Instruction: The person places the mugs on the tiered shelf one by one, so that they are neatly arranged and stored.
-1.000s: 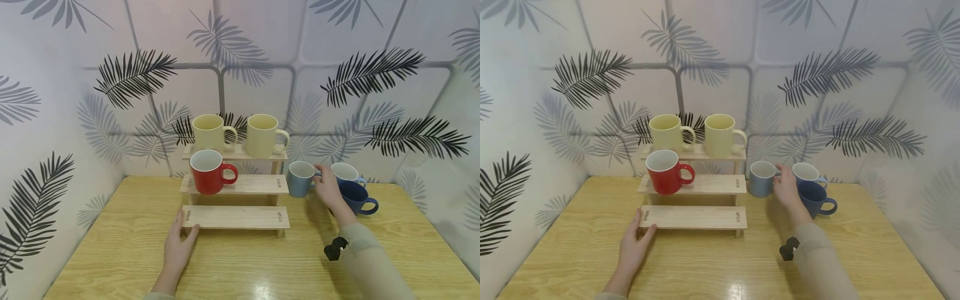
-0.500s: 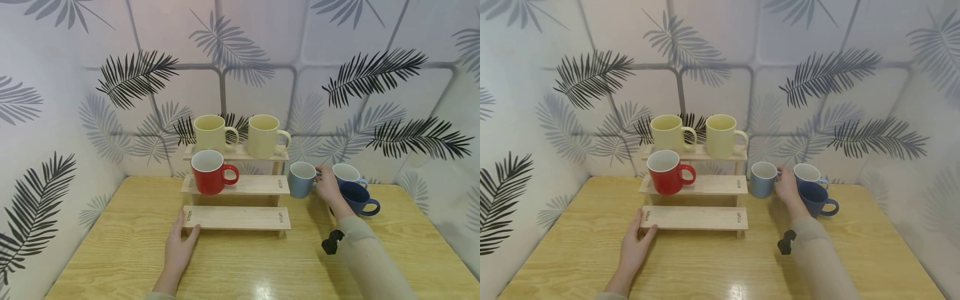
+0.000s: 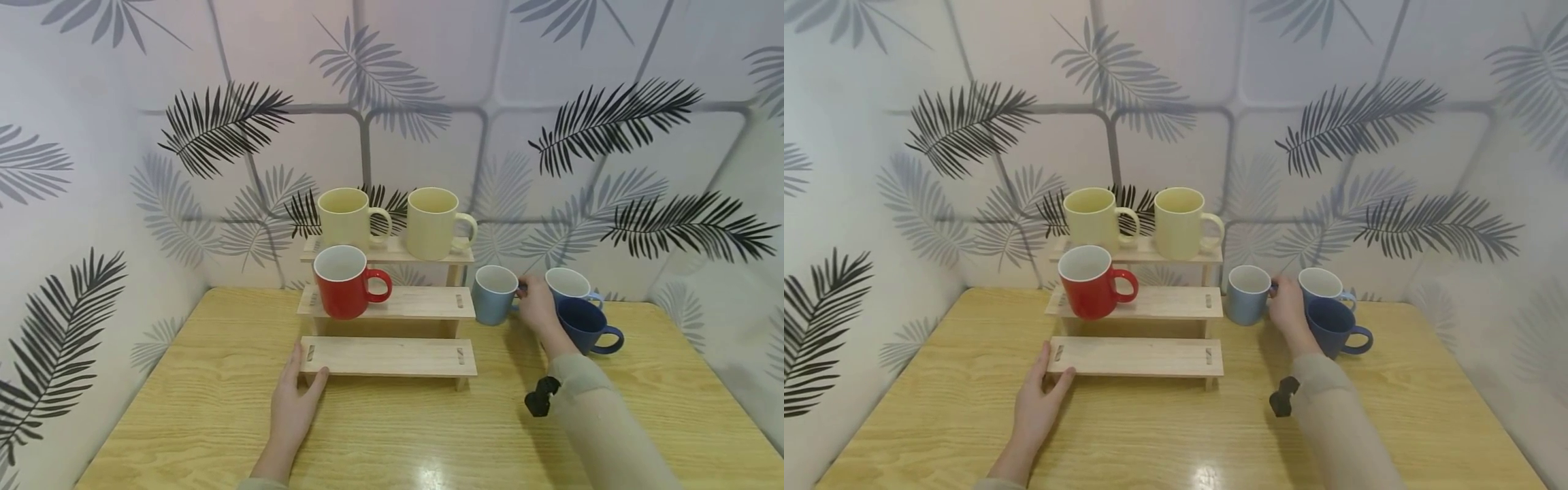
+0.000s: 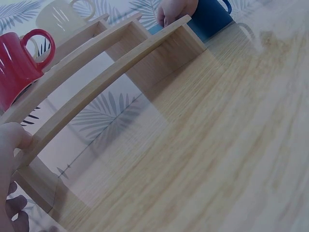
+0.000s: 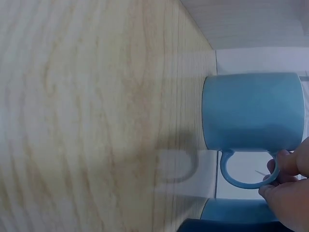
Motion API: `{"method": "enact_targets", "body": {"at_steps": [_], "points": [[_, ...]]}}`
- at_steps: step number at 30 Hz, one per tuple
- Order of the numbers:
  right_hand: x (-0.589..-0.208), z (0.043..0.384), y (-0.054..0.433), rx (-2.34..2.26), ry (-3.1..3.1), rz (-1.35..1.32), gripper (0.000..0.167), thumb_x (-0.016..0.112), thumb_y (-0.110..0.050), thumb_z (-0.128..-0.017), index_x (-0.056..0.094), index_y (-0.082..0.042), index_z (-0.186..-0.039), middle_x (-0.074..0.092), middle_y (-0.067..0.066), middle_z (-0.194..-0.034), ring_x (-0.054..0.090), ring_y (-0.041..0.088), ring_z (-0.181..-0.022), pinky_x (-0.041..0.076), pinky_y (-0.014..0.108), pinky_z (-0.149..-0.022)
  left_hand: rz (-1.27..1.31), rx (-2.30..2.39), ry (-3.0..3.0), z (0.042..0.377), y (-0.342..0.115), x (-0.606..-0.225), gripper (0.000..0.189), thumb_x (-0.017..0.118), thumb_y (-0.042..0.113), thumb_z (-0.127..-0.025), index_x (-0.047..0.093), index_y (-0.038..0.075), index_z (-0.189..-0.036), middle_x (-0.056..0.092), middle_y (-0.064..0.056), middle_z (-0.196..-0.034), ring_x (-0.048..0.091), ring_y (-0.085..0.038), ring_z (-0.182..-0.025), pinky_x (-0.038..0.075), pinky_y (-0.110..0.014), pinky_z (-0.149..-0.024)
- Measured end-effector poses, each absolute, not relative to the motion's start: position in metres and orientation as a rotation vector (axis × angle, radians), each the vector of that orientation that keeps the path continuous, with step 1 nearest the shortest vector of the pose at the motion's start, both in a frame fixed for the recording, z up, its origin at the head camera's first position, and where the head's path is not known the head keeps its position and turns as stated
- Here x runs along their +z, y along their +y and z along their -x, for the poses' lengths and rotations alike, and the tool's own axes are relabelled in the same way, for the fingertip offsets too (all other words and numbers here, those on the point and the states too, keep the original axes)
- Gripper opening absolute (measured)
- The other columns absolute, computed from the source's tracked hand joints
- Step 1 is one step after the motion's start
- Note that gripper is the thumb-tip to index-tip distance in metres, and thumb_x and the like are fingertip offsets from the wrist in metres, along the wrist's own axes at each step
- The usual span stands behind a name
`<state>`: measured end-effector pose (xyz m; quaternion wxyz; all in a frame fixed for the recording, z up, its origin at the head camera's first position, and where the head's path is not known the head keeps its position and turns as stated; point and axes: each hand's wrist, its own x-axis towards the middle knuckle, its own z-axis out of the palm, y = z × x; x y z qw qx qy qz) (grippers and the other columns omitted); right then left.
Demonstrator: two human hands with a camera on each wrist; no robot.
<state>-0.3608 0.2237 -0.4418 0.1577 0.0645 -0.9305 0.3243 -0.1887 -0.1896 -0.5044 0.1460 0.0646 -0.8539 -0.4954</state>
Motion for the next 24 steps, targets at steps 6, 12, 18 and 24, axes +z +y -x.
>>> {"method": "enact_targets", "body": {"at_steps": [6, 12, 18, 24], "points": [[-0.447, 0.351, 0.218, 0.983, -2.603, -0.114, 0.016, 0.053, 0.006, -0.091, 0.056, 0.014, -0.104, 0.057, 0.032, -0.102, 0.053, 0.045, -0.099, 0.041, 0.054, -0.090, -0.194, -1.414, -2.459, 0.189, -0.190, -0.506, 0.079, 0.060, 0.045, -0.092, 0.024, 0.010, -0.152, 0.025, -0.015, -0.154, 0.020, -0.036, -0.141, 0.017, -0.052, -0.114], [-0.450, 0.337, 0.214, 1.029, -2.583, -0.071, 0.013, 0.055, -0.001, -0.094, 0.056, 0.009, -0.102, 0.056, 0.029, -0.103, 0.053, 0.043, -0.098, 0.042, 0.054, -0.084, -0.175, -1.417, -2.473, 0.190, -0.189, -0.506, 0.080, 0.058, 0.046, -0.093, 0.022, 0.007, -0.152, 0.022, -0.015, -0.155, 0.019, -0.036, -0.141, 0.017, -0.052, -0.114], [-0.457, 0.328, 0.214, 1.174, -2.568, -0.016, 0.017, 0.056, -0.009, -0.097, 0.057, 0.005, -0.107, 0.060, 0.024, -0.106, 0.055, 0.036, -0.096, 0.045, 0.046, -0.083, -0.187, -1.431, -2.484, 0.189, -0.189, -0.505, 0.081, 0.058, 0.047, -0.093, 0.020, 0.008, -0.152, 0.021, -0.016, -0.155, 0.017, -0.035, -0.142, 0.016, -0.051, -0.114], [-0.460, 0.320, 0.213, 1.300, -2.544, 0.017, 0.020, 0.059, -0.014, -0.096, 0.057, 0.002, -0.109, 0.061, 0.023, -0.113, 0.055, 0.033, -0.102, 0.045, 0.043, -0.088, -0.194, -1.433, -2.484, 0.188, -0.188, -0.504, 0.080, 0.058, 0.047, -0.093, 0.020, 0.008, -0.153, 0.022, -0.015, -0.155, 0.018, -0.035, -0.142, 0.016, -0.050, -0.114]]}}
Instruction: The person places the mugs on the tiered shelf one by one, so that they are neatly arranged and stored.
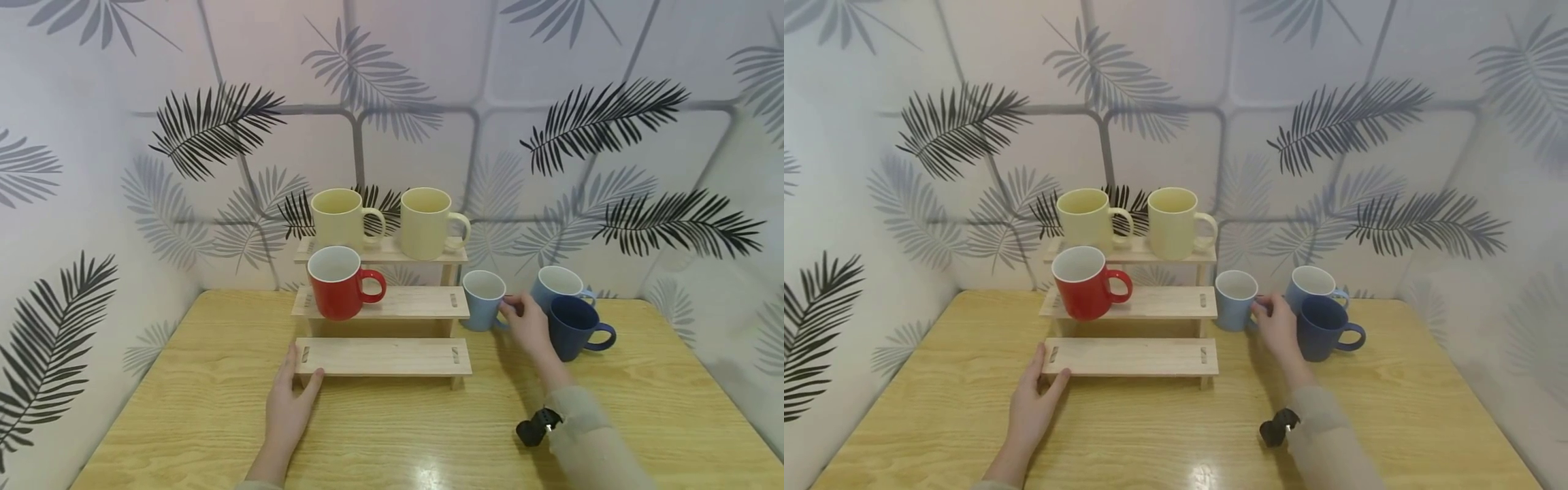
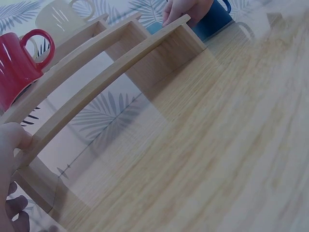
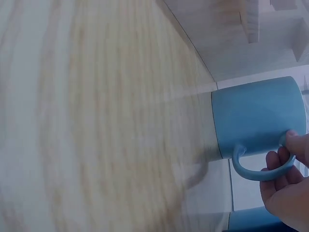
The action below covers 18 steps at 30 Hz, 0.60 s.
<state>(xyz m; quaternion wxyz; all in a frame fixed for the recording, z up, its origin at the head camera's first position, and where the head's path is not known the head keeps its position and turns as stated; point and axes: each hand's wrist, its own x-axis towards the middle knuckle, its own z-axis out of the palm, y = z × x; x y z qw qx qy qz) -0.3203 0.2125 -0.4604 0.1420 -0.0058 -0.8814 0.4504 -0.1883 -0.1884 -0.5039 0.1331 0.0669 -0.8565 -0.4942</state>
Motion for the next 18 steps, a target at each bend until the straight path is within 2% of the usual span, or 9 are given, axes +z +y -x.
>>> {"method": "enact_targets", "body": {"at_steps": [9, 18], "points": [[-0.470, 0.316, 0.207, 1.401, -2.494, 0.040, 0.021, 0.059, -0.015, -0.096, 0.056, 0.001, -0.109, 0.062, 0.017, -0.101, 0.056, 0.023, -0.092, 0.043, 0.026, -0.076, -0.196, -1.433, -2.488, 0.188, -0.189, -0.504, 0.081, 0.058, 0.047, -0.093, 0.020, 0.009, -0.153, 0.021, -0.015, -0.155, 0.017, -0.034, -0.142, 0.017, -0.050, -0.114], [-0.475, 0.313, 0.200, 1.593, -2.393, 0.080, 0.026, 0.056, -0.015, -0.098, 0.048, 0.004, -0.113, 0.060, 0.024, -0.116, 0.054, 0.019, -0.100, 0.041, 0.015, -0.079, -0.184, -1.411, -2.479, 0.189, -0.188, -0.504, 0.080, 0.059, 0.044, -0.093, 0.021, 0.007, -0.152, 0.023, -0.017, -0.155, 0.019, -0.036, -0.141, 0.017, -0.051, -0.114]]}}
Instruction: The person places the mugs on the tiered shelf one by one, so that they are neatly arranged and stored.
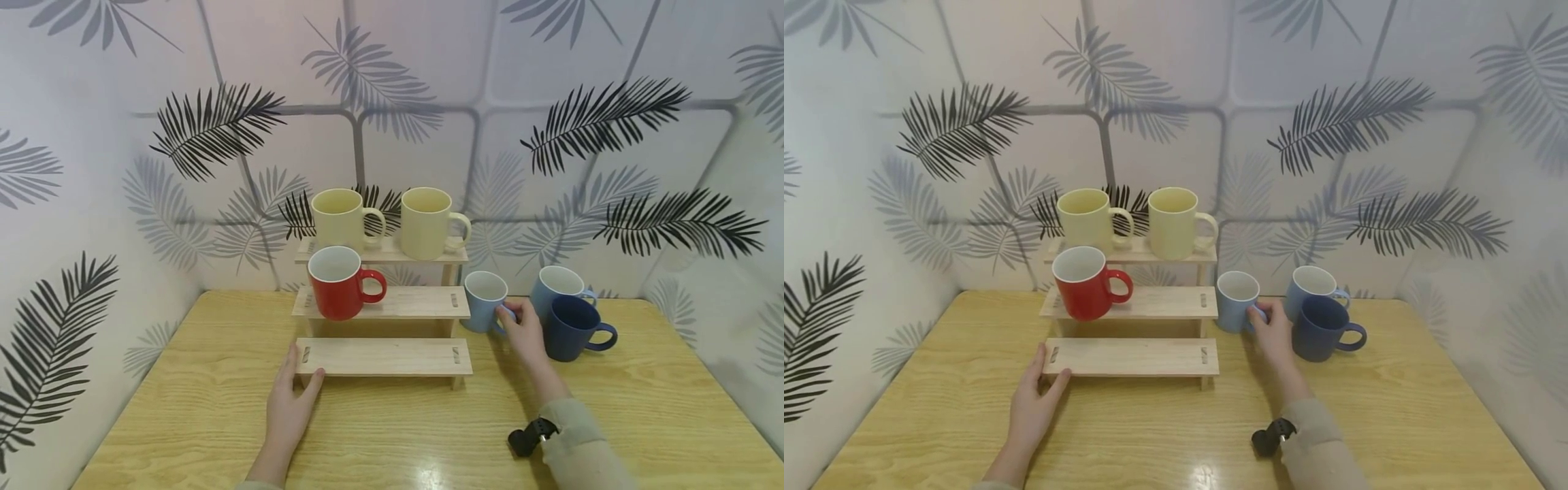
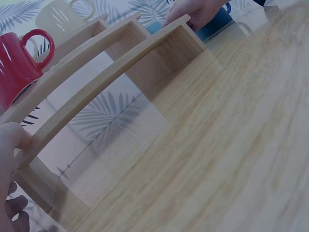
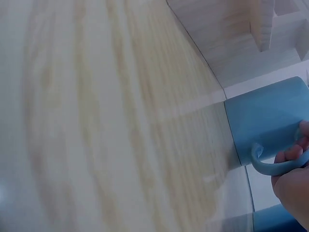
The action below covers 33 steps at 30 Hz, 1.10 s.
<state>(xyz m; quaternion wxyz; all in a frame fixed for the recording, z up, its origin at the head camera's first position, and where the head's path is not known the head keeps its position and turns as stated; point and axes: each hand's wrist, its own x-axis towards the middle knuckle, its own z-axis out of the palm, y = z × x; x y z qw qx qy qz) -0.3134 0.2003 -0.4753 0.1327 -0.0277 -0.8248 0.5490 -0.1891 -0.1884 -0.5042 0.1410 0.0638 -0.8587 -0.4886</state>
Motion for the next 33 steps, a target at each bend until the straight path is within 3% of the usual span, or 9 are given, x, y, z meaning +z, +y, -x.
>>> {"method": "enact_targets", "body": {"at_steps": [10, 19, 29, 33], "points": [[-0.486, 0.310, 0.192, 1.782, -2.126, 0.139, 0.025, 0.063, -0.013, -0.094, 0.055, 0.005, -0.109, 0.063, 0.019, -0.108, 0.053, 0.004, -0.085, 0.044, 0.014, -0.071, -0.184, -1.414, -2.484, 0.190, -0.188, -0.503, 0.080, 0.058, 0.046, -0.093, 0.021, 0.007, -0.152, 0.022, -0.014, -0.155, 0.018, -0.035, -0.142, 0.017, -0.050, -0.114], [-0.493, 0.304, 0.189, 1.849, -1.951, 0.216, 0.020, 0.069, -0.010, -0.089, 0.058, 0.004, -0.098, 0.066, -0.009, -0.086, 0.056, 0.002, -0.079, 0.045, 0.014, -0.066, -0.188, -1.410, -2.471, 0.189, -0.188, -0.502, 0.078, 0.061, 0.041, -0.093, 0.022, 0.006, -0.152, 0.023, -0.016, -0.154, 0.019, -0.036, -0.141, 0.017, -0.050, -0.114], [-0.492, 0.294, 0.188, 1.948, -1.727, 0.168, 0.020, 0.068, 0.004, -0.085, 0.056, 0.016, -0.097, 0.066, -0.009, -0.076, 0.059, 0.001, -0.071, 0.046, 0.013, -0.062, -0.173, -1.397, -2.461, 0.189, -0.188, -0.505, 0.078, 0.061, 0.041, -0.093, 0.023, 0.006, -0.151, 0.025, -0.015, -0.154, 0.021, -0.035, -0.141, 0.018, -0.050, -0.114], [-0.487, 0.291, 0.188, 2.034, -1.629, 0.149, 0.013, 0.066, 0.008, -0.084, 0.059, 0.015, -0.093, 0.066, -0.007, -0.073, 0.059, 0.003, -0.069, 0.045, 0.013, -0.060, -0.179, -1.399, -2.463, 0.190, -0.189, -0.506, 0.078, 0.060, 0.043, -0.093, 0.023, 0.007, -0.152, 0.025, -0.014, -0.154, 0.020, -0.035, -0.141, 0.018, -0.051, -0.114]]}}
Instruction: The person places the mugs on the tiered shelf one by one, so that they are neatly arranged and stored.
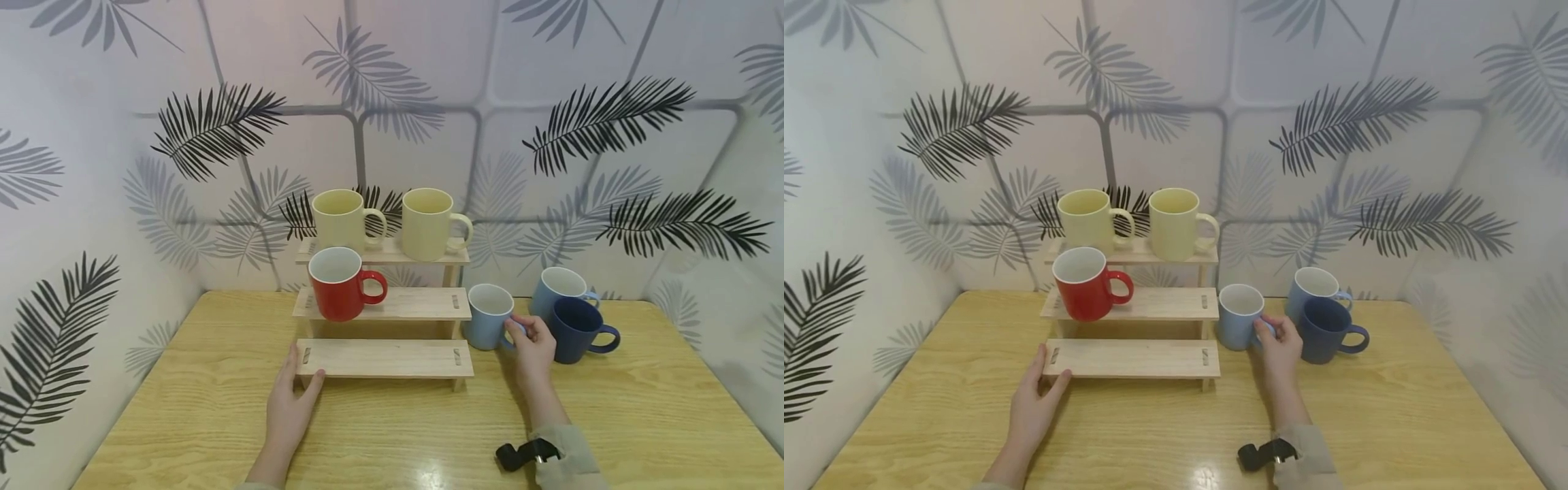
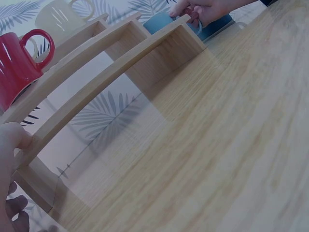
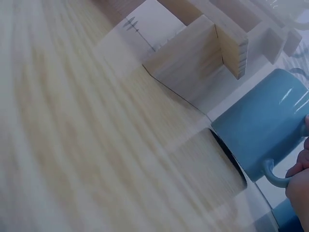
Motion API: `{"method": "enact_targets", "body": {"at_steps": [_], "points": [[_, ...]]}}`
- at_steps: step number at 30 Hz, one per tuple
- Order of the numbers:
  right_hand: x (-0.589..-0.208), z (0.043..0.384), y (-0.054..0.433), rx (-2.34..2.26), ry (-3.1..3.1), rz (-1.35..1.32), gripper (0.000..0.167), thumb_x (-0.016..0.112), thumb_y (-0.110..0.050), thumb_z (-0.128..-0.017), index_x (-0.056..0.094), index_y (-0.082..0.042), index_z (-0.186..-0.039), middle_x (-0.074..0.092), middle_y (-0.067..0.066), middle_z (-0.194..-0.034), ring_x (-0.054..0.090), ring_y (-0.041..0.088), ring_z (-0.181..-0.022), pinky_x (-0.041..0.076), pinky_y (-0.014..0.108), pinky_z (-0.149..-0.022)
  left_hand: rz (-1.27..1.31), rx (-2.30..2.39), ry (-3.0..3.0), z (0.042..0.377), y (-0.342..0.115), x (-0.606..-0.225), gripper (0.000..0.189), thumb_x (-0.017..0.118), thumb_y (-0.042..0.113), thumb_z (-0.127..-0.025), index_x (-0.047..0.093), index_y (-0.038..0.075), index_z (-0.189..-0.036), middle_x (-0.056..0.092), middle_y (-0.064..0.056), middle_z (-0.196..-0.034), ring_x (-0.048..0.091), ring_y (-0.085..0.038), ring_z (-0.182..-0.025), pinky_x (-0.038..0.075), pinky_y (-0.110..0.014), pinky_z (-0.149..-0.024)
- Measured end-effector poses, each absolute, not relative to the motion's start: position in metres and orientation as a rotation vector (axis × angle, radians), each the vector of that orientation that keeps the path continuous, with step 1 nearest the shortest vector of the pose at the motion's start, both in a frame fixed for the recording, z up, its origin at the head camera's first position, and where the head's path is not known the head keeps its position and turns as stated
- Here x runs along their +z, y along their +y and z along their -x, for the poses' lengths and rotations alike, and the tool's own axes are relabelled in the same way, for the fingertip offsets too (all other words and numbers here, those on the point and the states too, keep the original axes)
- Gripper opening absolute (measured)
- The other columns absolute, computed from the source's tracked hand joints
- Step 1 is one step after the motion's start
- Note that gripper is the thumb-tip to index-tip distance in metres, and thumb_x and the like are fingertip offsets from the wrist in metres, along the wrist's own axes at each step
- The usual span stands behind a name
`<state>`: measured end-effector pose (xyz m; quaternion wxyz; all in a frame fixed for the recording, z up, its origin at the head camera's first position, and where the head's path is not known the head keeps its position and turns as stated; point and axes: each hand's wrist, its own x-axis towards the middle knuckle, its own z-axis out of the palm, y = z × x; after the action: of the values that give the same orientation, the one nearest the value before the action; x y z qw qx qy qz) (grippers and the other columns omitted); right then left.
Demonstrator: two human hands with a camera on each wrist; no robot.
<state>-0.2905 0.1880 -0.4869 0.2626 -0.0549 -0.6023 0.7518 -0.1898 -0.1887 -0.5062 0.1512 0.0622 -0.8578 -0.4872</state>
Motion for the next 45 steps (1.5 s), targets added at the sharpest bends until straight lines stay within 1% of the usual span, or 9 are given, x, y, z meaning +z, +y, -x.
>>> {"method": "enact_targets", "body": {"at_steps": [3, 7, 9, 11, 18, 23, 30, 34, 45], "points": [[-0.484, 0.289, 0.190, 2.074, -1.585, 0.140, 0.005, 0.066, 0.010, -0.084, 0.063, 0.009, -0.087, 0.066, -0.006, -0.071, 0.059, 0.004, -0.068, 0.044, 0.014, -0.057, -0.178, -1.395, -2.461, 0.190, -0.189, -0.506, 0.078, 0.060, 0.042, -0.093, 0.023, 0.007, -0.152, 0.025, -0.015, -0.154, 0.021, -0.035, -0.141, 0.018, -0.051, -0.114], [-0.479, 0.288, 0.193, 2.101, -1.573, 0.132, 0.007, 0.066, 0.011, -0.083, 0.066, 0.004, -0.084, 0.066, -0.005, -0.070, 0.056, 0.004, -0.065, 0.042, 0.014, -0.056, -0.172, -1.391, -2.456, 0.190, -0.189, -0.506, 0.078, 0.061, 0.041, -0.093, 0.023, 0.005, -0.151, 0.025, -0.016, -0.154, 0.021, -0.036, -0.141, 0.017, -0.051, -0.114], [-0.476, 0.286, 0.194, 2.101, -1.582, 0.129, 0.006, 0.067, 0.010, -0.083, 0.067, 0.004, -0.085, 0.066, -0.005, -0.070, 0.054, 0.004, -0.065, 0.042, 0.013, -0.056, -0.171, -1.395, -2.457, 0.189, -0.189, -0.506, 0.078, 0.061, 0.040, -0.093, 0.023, 0.005, -0.151, 0.026, -0.015, -0.154, 0.021, -0.035, -0.141, 0.018, -0.051, -0.114], [-0.471, 0.284, 0.195, 2.088, -1.601, 0.124, 0.004, 0.068, 0.008, -0.084, 0.066, 0.006, -0.087, 0.065, -0.005, -0.070, 0.055, 0.004, -0.067, 0.044, 0.013, -0.058, -0.174, -1.396, -2.458, 0.189, -0.189, -0.506, 0.078, 0.061, 0.041, -0.093, 0.023, 0.006, -0.151, 0.026, -0.015, -0.154, 0.021, -0.035, -0.141, 0.018, -0.051, -0.114], [-0.446, 0.276, 0.195, 2.069, -1.601, 0.073, 0.015, 0.070, 0.003, -0.084, 0.064, 0.012, -0.094, 0.067, -0.002, -0.078, 0.060, 0.007, -0.076, 0.049, 0.014, -0.066, -0.192, -1.403, -2.466, 0.188, -0.190, -0.504, 0.078, 0.060, 0.042, -0.093, 0.023, 0.007, -0.152, 0.024, -0.015, -0.154, 0.020, -0.035, -0.141, 0.017, -0.050, -0.114], [-0.427, 0.269, 0.191, 2.042, -1.554, -0.009, 0.014, 0.069, 0.003, -0.085, 0.064, 0.012, -0.094, 0.068, 0.000, -0.080, 0.061, 0.010, -0.079, 0.051, 0.016, -0.069, -0.188, -1.415, -2.467, 0.187, -0.190, -0.502, 0.078, 0.060, 0.042, -0.093, 0.022, 0.007, -0.152, 0.023, -0.015, -0.155, 0.019, -0.036, -0.141, 0.017, -0.050, -0.114], [-0.406, 0.259, 0.184, 2.000, -1.458, -0.117, 0.011, 0.069, 0.007, -0.083, 0.064, 0.013, -0.091, 0.068, 0.002, -0.080, 0.062, 0.011, -0.078, 0.052, 0.017, -0.068, -0.179, -1.409, -2.464, 0.187, -0.191, -0.503, 0.078, 0.060, 0.043, -0.093, 0.022, 0.007, -0.152, 0.023, -0.015, -0.155, 0.019, -0.036, -0.141, 0.017, -0.051, -0.114], [-0.398, 0.255, 0.179, 2.009, -1.432, -0.178, 0.010, 0.067, 0.010, -0.083, 0.064, 0.013, -0.092, 0.068, 0.003, -0.082, 0.063, 0.011, -0.079, 0.052, 0.017, -0.069, -0.180, -1.410, -2.465, 0.188, -0.192, -0.504, 0.079, 0.059, 0.044, -0.093, 0.022, 0.008, -0.152, 0.023, -0.015, -0.155, 0.019, -0.035, -0.142, 0.017, -0.051, -0.114], [-0.395, 0.256, 0.153, 1.982, -1.540, -0.303, 0.018, 0.070, 0.006, -0.083, 0.062, 0.017, -0.095, 0.068, 0.002, -0.085, 0.062, 0.011, -0.080, 0.052, 0.018, -0.069, -0.167, -1.414, -2.453, 0.190, -0.190, -0.506, 0.078, 0.060, 0.042, -0.093, 0.023, 0.006, -0.152, 0.023, -0.016, -0.155, 0.019, -0.035, -0.141, 0.017, -0.050, -0.114]]}}
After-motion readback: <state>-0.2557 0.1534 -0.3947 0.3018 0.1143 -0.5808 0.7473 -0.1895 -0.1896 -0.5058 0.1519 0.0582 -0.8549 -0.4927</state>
